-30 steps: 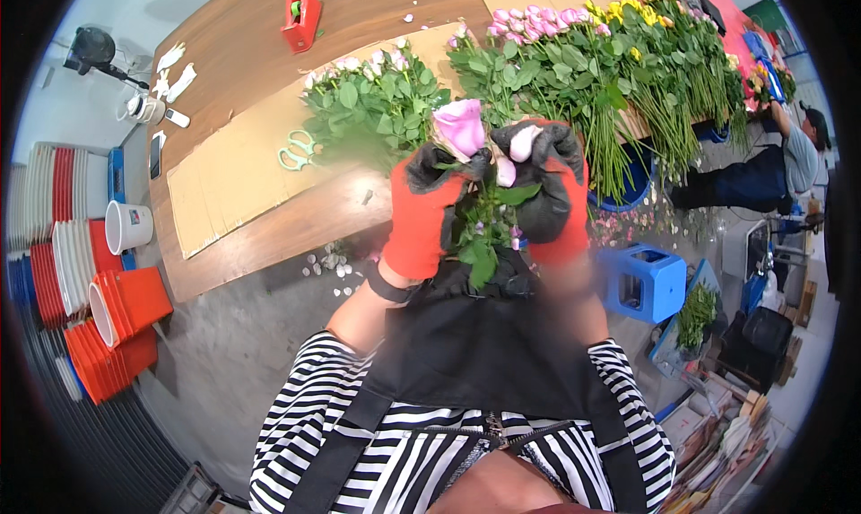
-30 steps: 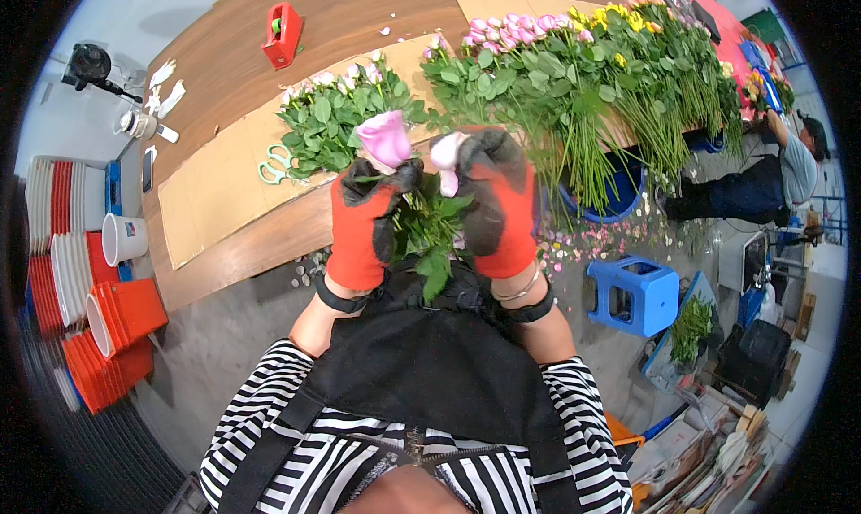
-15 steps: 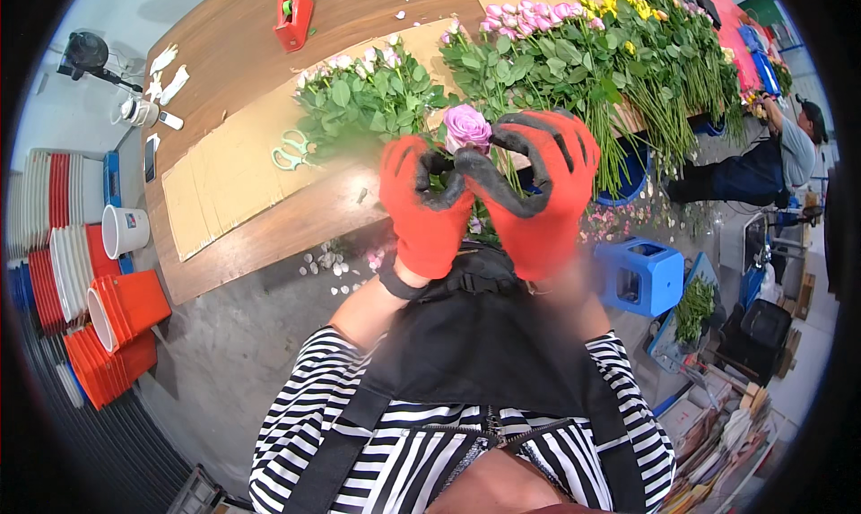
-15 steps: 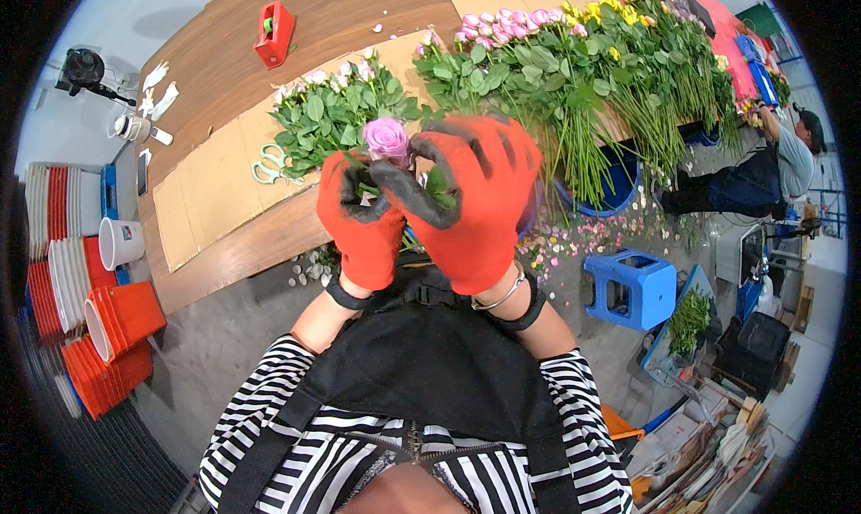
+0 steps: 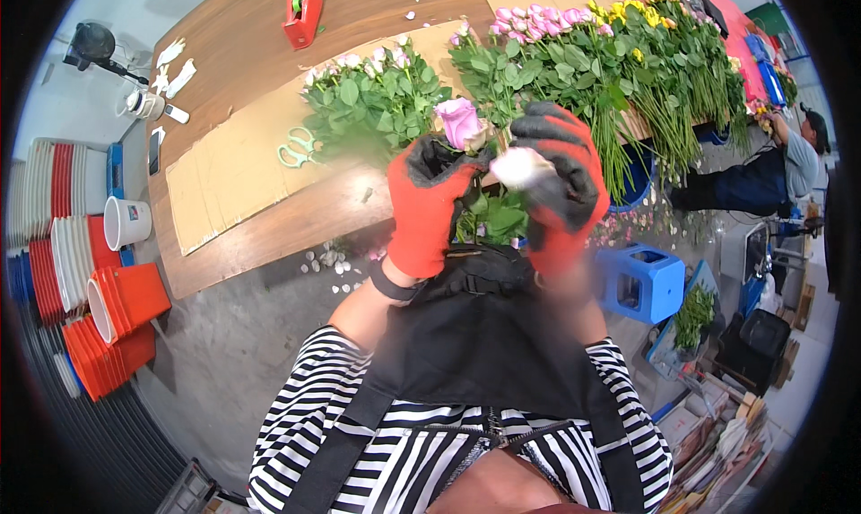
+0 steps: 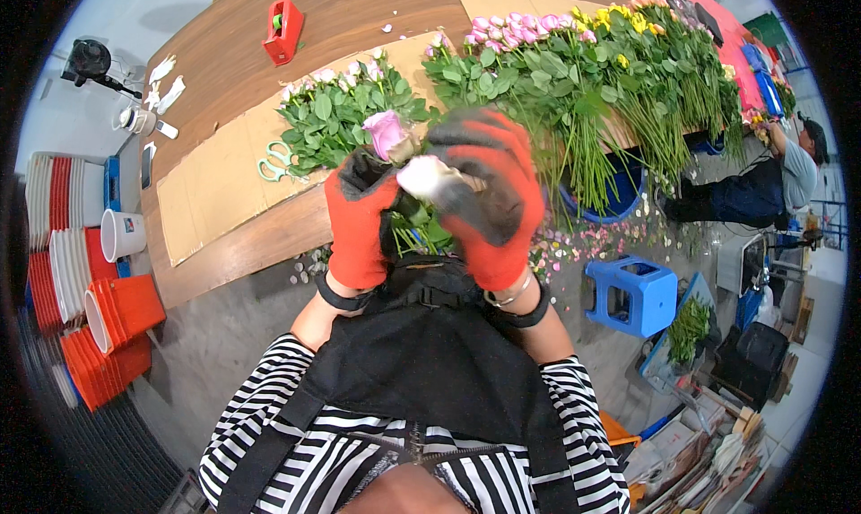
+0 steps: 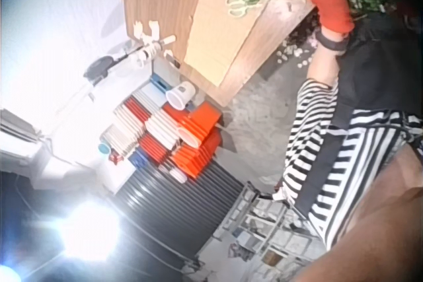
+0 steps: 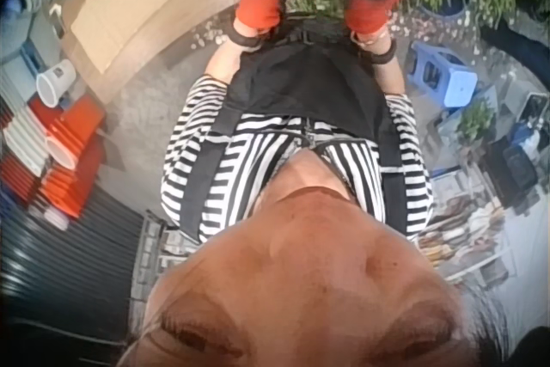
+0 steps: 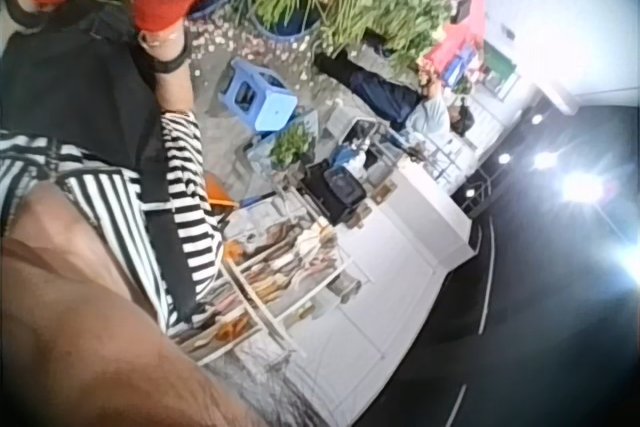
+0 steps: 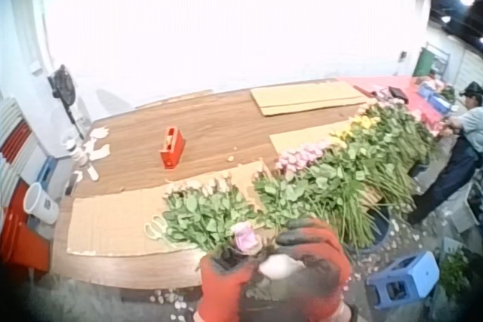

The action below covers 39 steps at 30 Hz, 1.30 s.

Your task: The person is preparing roses, stripping leaves and damaged petals, and trimming stems with clippers.

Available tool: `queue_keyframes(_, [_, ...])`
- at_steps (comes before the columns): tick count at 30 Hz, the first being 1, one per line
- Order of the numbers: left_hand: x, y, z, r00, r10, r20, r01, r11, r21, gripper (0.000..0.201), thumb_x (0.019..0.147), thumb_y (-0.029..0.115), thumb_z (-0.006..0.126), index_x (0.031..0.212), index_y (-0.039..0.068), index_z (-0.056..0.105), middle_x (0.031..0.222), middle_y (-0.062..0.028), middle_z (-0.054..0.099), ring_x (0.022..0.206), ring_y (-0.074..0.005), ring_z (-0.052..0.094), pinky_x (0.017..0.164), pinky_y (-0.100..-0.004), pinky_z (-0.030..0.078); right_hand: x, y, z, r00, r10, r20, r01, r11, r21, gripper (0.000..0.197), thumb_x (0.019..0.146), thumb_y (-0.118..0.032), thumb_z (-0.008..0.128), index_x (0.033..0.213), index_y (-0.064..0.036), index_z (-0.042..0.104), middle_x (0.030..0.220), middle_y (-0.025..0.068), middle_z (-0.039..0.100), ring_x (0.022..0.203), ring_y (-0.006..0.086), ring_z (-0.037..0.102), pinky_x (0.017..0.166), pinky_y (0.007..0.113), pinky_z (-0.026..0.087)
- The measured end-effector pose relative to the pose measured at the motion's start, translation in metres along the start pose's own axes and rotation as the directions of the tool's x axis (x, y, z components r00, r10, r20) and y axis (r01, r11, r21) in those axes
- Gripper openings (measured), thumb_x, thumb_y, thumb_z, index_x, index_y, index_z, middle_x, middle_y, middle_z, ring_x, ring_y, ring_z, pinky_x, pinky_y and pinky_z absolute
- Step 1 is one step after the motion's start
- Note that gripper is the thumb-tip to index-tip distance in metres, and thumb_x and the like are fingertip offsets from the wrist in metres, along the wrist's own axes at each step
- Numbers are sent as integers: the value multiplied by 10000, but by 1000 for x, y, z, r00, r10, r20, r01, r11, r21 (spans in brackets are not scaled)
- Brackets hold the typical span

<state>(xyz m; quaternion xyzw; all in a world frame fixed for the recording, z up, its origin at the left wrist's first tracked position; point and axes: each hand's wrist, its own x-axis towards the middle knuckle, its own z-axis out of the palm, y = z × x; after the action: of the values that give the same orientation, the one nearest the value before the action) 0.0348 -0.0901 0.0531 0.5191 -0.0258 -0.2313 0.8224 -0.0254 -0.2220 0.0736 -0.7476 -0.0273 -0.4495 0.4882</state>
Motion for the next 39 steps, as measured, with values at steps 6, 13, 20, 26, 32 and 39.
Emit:
queue_keyframes(6, [-4, -19, -1, 955, 281, -98, -244, 928, 282, 237, 725, -9, 703, 924, -30, 575, 802, -41, 611, 716, -109, 556, 642, -262, 456, 22, -23, -4, 967, 216, 134, -200, 972, -120, 336, 662, -61, 742, 987, -65, 655, 1038, 80, 628, 1017, 254, 555, 905, 375, 416])
queue_keyframes(13, [-1, -16, 1, 921, 389, 11, -369, 866, 338, 298, 710, -18, 701, 980, -7, 575, 837, -24, 604, 748, -84, 528, 669, -244, 443, 16, -14, 11, 987, -115, 110, 156, 833, -531, 327, 617, -49, 790, 910, -43, 647, 951, 81, 642, 985, 299, 574, 914, 429, 438])
queue_keyframes(20, [1, -5, -5, 997, 77, 13, -77, 997, 0, 273, 711, -39, 687, 964, -18, 587, 800, -30, 624, 710, -94, 554, 660, -244, 453, 0, 2, 10, 978, -175, 115, 209, 854, -477, 332, 632, -97, 781, 924, -89, 623, 988, 66, 607, 1006, 303, 548, 947, 445, 393])
queue_keyframes(26, [8, -12, -17, 995, 50, 81, -62, 988, 144, 311, 708, -48, 656, 1013, -27, 596, 848, -29, 627, 778, -109, 598, 723, -237, 474, -10, 10, 14, 966, 258, -30, -232, 910, 345, 344, 678, 6, 714, 994, 2, 578, 1025, 100, 605, 1034, 213, 550, 925, 340, 423])
queue_keyframes(32, [17, -5, -21, 992, 122, 35, -126, 985, 120, 334, 713, -48, 618, 1045, -20, 589, 890, -21, 615, 806, -108, 584, 762, -244, 466, -5, 6, -19, 874, 473, 112, -471, 768, 433, 338, 743, -106, 652, 1040, 45, 599, 1078, 126, 620, 975, 212, 596, 880, 342, 462])
queue_keyframes(39, [25, -8, -31, 979, 162, 121, -167, 985, 32, 465, 745, -62, 551, 1210, -54, 547, 1030, -90, 643, 917, -149, 613, 833, -274, 468, 16, -10, -26, 951, 165, 260, -141, 984, -109, 306, 664, -22, 703, 966, -44, 659, 1042, 118, 642, 1067, 309, 556, 934, 386, 421])
